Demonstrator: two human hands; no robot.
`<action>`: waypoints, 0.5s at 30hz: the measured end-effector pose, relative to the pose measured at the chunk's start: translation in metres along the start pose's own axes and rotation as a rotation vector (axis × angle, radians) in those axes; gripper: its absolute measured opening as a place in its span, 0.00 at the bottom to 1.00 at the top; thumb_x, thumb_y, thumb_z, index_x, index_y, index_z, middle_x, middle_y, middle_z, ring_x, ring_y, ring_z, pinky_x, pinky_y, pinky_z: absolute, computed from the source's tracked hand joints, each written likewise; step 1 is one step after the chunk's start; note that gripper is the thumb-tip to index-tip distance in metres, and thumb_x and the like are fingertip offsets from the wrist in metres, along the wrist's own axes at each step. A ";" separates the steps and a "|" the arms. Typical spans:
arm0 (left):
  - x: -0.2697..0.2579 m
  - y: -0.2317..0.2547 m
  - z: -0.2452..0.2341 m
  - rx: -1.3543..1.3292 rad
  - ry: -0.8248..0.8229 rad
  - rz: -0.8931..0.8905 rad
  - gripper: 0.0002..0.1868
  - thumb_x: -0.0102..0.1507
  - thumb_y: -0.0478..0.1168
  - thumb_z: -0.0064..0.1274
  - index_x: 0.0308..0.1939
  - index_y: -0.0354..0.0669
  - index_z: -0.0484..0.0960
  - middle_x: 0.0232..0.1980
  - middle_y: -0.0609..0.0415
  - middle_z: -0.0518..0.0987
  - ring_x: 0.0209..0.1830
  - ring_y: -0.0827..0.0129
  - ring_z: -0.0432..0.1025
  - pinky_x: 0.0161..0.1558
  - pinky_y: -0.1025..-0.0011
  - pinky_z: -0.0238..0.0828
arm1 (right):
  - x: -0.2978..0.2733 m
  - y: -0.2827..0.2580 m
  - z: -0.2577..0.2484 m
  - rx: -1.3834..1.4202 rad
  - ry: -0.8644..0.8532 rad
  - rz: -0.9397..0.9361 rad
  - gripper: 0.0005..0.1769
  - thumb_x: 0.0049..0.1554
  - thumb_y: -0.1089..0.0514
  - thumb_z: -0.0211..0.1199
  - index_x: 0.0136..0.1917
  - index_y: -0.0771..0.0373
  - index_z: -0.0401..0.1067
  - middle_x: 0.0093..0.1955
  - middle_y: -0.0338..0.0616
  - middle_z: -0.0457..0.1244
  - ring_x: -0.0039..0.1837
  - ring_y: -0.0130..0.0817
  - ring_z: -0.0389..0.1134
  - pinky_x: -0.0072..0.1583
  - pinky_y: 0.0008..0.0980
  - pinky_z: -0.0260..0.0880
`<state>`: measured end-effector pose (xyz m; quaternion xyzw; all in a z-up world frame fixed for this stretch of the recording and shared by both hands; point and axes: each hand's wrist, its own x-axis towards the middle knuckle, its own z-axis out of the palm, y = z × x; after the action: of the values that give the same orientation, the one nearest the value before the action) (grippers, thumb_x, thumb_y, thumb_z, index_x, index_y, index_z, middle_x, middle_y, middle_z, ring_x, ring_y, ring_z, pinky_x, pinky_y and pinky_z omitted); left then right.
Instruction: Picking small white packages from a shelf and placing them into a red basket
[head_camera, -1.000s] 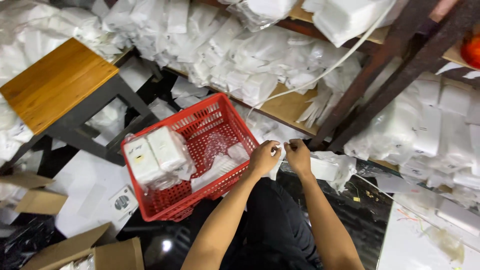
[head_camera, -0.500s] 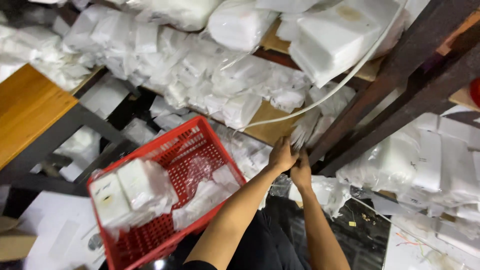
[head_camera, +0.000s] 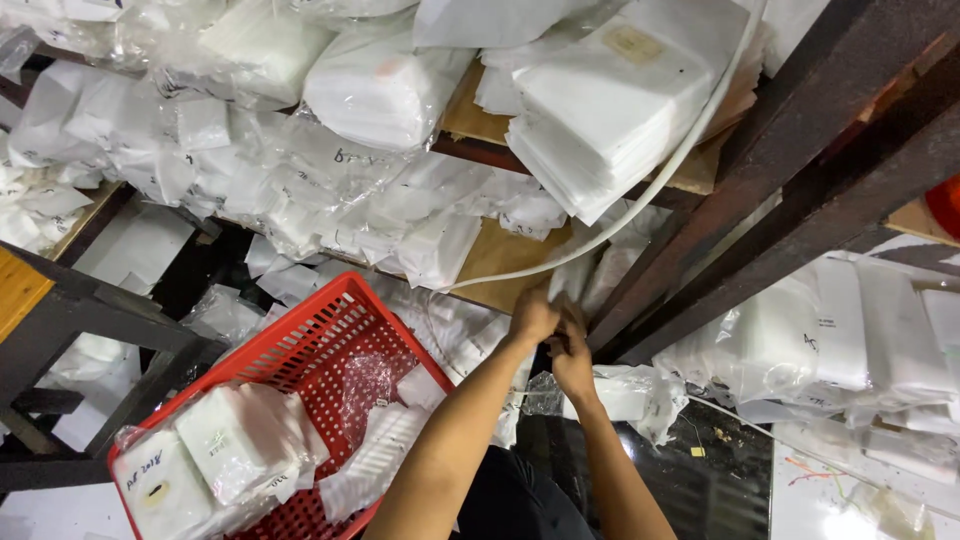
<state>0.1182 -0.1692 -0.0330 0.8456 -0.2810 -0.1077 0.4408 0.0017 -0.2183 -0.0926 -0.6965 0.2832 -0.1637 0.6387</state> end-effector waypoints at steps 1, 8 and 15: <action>0.008 -0.024 0.010 -0.053 0.007 -0.086 0.24 0.61 0.46 0.51 0.58 0.38 0.80 0.51 0.36 0.82 0.54 0.44 0.77 0.53 0.53 0.76 | 0.002 0.001 0.003 0.044 0.053 0.032 0.20 0.62 0.69 0.49 0.66 0.62 0.69 0.53 0.57 0.64 0.53 0.45 0.70 0.53 0.41 0.76; -0.010 -0.024 -0.023 -0.309 0.016 -0.440 0.28 0.54 0.55 0.60 0.42 0.30 0.84 0.31 0.39 0.80 0.38 0.53 0.80 0.38 0.54 0.71 | -0.006 -0.069 0.023 0.292 0.188 0.225 0.28 0.66 0.50 0.56 0.70 0.72 0.60 0.63 0.70 0.59 0.57 0.56 0.69 0.56 0.53 0.74; -0.109 -0.025 -0.049 -0.525 0.114 -0.383 0.20 0.57 0.48 0.64 0.46 0.39 0.84 0.33 0.50 0.82 0.35 0.68 0.78 0.35 0.68 0.75 | -0.021 -0.123 0.026 0.359 0.189 0.244 0.43 0.63 0.37 0.61 0.77 0.69 0.54 0.76 0.66 0.50 0.77 0.58 0.53 0.73 0.59 0.56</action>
<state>0.0591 -0.0622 -0.0311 0.7452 -0.0543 -0.2101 0.6306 0.0236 -0.1823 0.0275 -0.5137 0.3903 -0.1976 0.7380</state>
